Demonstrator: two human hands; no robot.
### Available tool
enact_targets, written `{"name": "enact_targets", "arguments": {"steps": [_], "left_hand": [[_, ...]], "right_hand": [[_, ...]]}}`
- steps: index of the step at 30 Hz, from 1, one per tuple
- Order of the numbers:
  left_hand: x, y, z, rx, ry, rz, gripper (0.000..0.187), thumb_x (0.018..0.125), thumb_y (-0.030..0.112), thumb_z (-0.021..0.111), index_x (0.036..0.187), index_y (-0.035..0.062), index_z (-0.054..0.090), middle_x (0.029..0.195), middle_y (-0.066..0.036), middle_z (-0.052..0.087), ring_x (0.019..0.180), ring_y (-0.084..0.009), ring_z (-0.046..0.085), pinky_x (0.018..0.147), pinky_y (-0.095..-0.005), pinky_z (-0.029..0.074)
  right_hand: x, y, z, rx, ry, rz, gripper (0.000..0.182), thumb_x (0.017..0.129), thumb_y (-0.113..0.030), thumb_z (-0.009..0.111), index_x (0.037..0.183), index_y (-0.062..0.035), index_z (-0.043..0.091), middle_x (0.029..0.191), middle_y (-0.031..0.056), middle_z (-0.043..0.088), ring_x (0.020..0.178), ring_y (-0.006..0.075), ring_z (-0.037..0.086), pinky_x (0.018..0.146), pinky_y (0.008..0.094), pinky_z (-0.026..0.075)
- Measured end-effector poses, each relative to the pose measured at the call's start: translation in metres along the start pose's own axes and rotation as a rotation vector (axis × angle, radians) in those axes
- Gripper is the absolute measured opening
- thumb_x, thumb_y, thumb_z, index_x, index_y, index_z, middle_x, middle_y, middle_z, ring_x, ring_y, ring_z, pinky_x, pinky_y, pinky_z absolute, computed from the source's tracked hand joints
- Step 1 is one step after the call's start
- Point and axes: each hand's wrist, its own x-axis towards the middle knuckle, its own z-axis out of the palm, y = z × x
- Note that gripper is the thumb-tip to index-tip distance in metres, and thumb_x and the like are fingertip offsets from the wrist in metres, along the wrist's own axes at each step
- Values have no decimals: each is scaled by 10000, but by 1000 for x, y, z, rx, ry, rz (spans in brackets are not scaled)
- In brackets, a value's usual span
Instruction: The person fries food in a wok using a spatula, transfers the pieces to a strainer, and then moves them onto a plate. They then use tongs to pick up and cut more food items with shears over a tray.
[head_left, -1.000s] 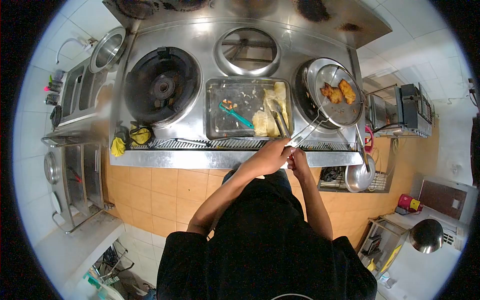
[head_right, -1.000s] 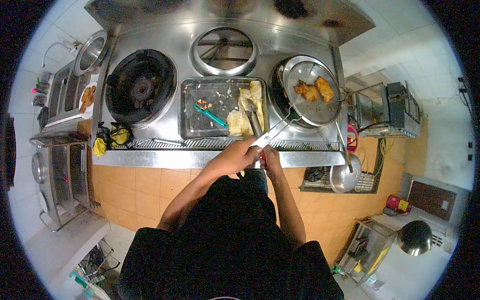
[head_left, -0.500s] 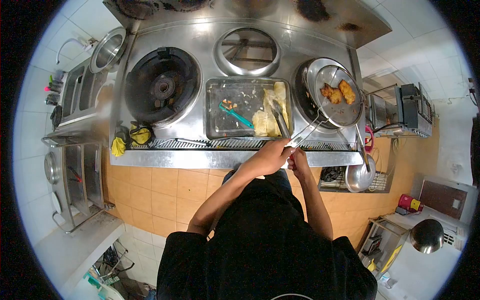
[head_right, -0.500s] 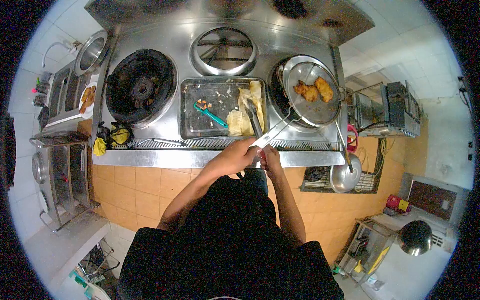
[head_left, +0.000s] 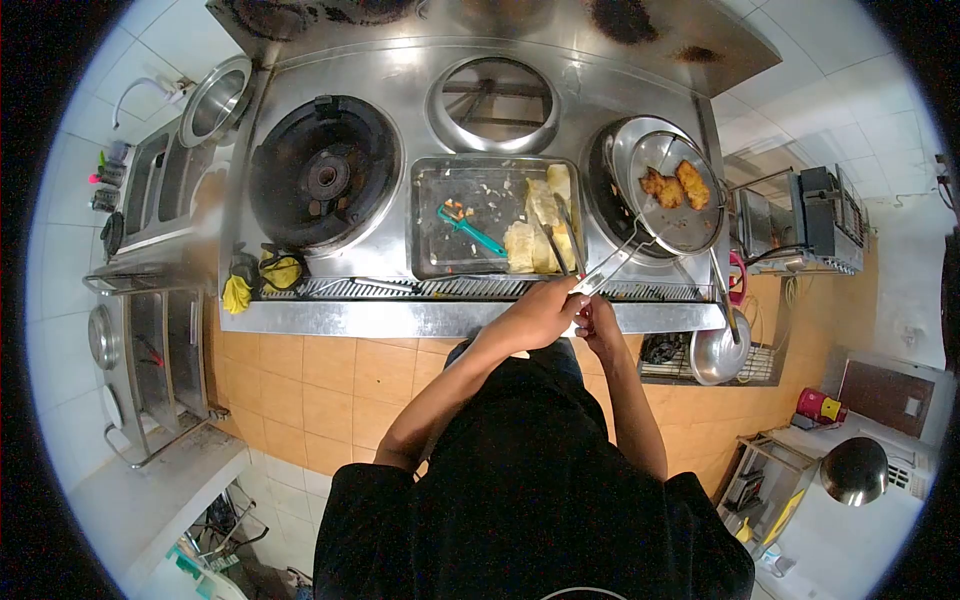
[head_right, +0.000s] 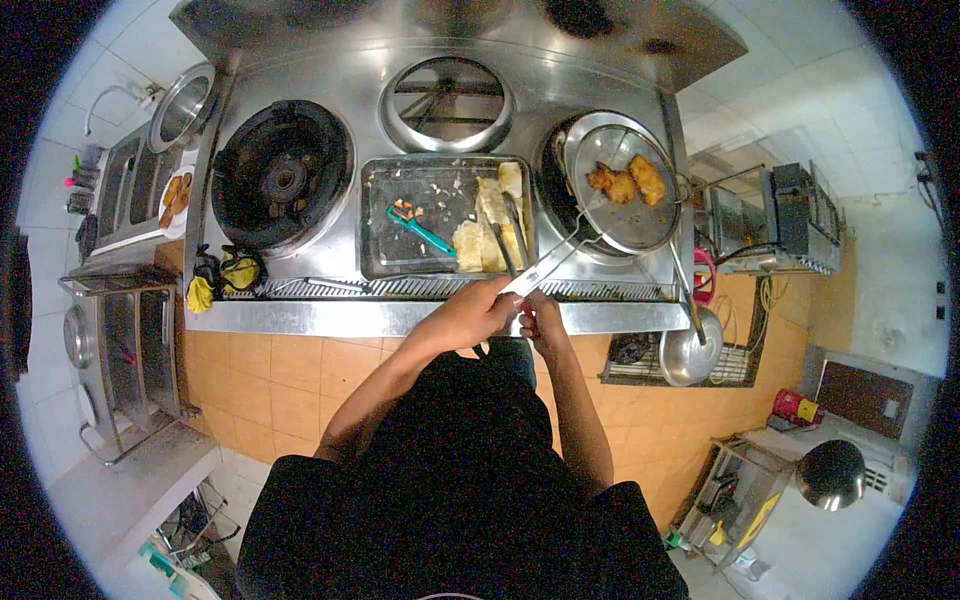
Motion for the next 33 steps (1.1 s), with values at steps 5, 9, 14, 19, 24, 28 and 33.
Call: {"name": "enact_targets", "arguments": {"steps": [5, 9, 14, 19, 24, 28, 33], "left_hand": [[0, -8, 5, -5, 37, 42, 263, 951, 214, 497, 1084, -4, 561, 886, -245, 646, 835, -428, 621, 753, -483, 469], [-3, -1, 0, -42, -1, 5, 268, 953, 218, 495, 1089, -5, 559, 888, -246, 647, 829, -428, 621, 753, -483, 469], [-1, -5, 3, 15, -12, -11, 282, 956, 216, 492, 1120, -5, 554, 883, -239, 650, 831, -413, 630, 751, -473, 472], [1, -8, 4, 2, -9, 28, 299, 955, 202, 488, 1170, 2, 545, 899, -237, 653, 847, -402, 635, 763, -467, 473], [0, -7, 5, -26, -6, 40, 335, 953, 186, 487, 1235, 10, 527, 971, -254, 647, 881, -394, 636, 791, -445, 479], [0, -7, 5, -6, -49, -19, 324, 953, 190, 497, 1213, -1, 533, 970, -252, 646, 869, -386, 633, 784, -441, 477], [0, -6, 4, -24, -29, 6, 295, 956, 198, 503, 1159, -11, 550, 914, -238, 650, 825, -381, 628, 759, -437, 474]], "right_hand": [[9, 8, -1, -17, 21, -47, 298, 944, -376, 524, 840, -96, 521, 636, -20, 453, 466, 67, 379, 379, 234, 267], [8, 9, 4, -17, 13, -106, 286, 964, -342, 510, 835, -87, 522, 610, -18, 457, 450, 64, 379, 364, 231, 258], [8, 9, 7, 13, -17, -143, 275, 976, -312, 486, 829, -83, 525, 608, -18, 460, 440, 61, 369, 362, 228, 255], [19, 17, 1, -24, -8, -135, 256, 957, -304, 496, 835, -81, 523, 590, -24, 433, 442, 61, 363, 370, 224, 253], [16, 15, 2, 7, -1, -142, 216, 939, -274, 500, 836, -84, 510, 604, -26, 420, 444, 65, 359, 375, 230, 254], [8, 4, 6, 48, 63, -121, 148, 918, -219, 489, 844, -90, 498, 630, -26, 419, 449, 65, 354, 380, 232, 255], [9, 2, 6, 31, 59, -105, 136, 910, -215, 484, 838, -100, 490, 632, -23, 406, 452, 66, 347, 383, 230, 254]]}}
